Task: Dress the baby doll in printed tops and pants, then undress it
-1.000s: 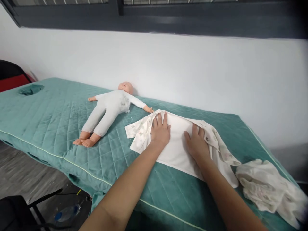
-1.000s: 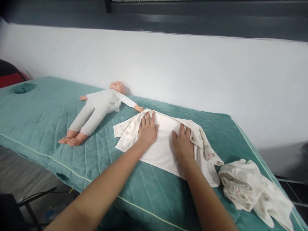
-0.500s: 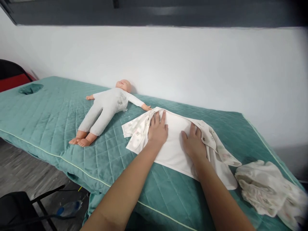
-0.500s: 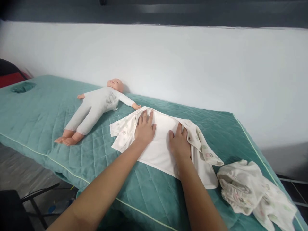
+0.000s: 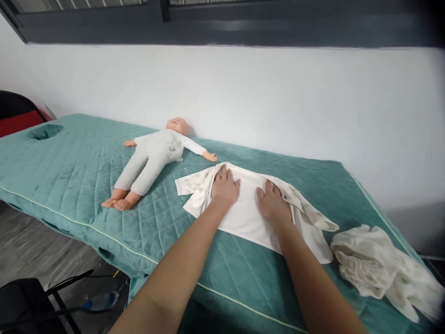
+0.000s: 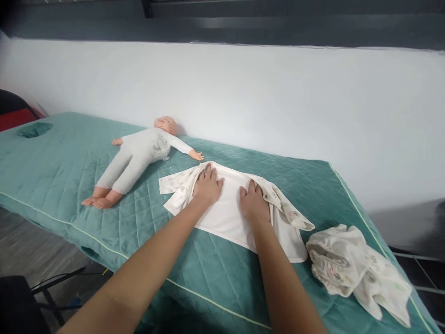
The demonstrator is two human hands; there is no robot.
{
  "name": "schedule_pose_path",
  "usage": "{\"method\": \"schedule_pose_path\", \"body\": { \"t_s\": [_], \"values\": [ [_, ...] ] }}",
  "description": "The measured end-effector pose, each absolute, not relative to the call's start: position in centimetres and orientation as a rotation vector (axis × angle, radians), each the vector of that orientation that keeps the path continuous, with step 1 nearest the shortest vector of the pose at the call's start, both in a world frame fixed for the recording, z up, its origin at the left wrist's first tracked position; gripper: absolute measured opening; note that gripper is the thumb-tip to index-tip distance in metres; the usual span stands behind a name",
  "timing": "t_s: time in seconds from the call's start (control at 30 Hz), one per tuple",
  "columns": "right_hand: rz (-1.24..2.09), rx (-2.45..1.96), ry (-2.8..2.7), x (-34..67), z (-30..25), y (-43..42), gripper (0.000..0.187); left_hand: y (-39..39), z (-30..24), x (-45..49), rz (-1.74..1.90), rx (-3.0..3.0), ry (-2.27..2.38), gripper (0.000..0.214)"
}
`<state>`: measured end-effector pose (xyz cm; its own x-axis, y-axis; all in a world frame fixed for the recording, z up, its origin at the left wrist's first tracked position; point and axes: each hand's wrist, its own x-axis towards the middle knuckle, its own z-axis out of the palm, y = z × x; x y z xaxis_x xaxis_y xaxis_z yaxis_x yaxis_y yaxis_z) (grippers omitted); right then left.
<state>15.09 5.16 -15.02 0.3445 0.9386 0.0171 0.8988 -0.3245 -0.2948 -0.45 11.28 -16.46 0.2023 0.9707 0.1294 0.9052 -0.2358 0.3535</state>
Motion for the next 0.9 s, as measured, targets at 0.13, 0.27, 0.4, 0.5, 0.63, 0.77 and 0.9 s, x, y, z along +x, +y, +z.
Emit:
{"method": "schedule_pose_path", "body": {
  "t_s": [0.13,0.27,0.4,0.5,0.63,0.77,0.9],
  "values": [
    [0.226,-2.347,-1.636,15.1,-15.0,5.0,0.069,11.2,-16.4,-0.5,0.480,2.263,1.811,0.067],
    [0.227,-2.326,-1.580,14.9,-14.8,4.7,0.073,11.3,-16.3,-0.5,0.556,2.284,1.787,0.067],
    [0.241,-2.331,-1.561,14.9,-14.9,4.6,0.072,11.8,-16.3,-0.4,0.539,2.284,1.757,0.067],
    [0.254,-2.323,-1.586,15.1,-15.2,5.0,0.072,12.1,-16.4,-0.4,0.509,2.263,1.757,0.066],
    [0.253,-2.338,-1.622,15.6,-15.5,5.8,0.072,12.1,-16.4,-0.4,0.515,2.250,1.762,0.065],
    [0.245,-2.355,-1.618,16.0,-15.6,6.4,0.073,12.0,-16.4,-0.4,0.554,2.252,1.777,0.064],
    [0.238,-2.355,-1.635,16.0,-15.6,6.6,0.072,12.1,-16.4,-0.4,0.530,2.240,1.769,0.064]
  ]
}}
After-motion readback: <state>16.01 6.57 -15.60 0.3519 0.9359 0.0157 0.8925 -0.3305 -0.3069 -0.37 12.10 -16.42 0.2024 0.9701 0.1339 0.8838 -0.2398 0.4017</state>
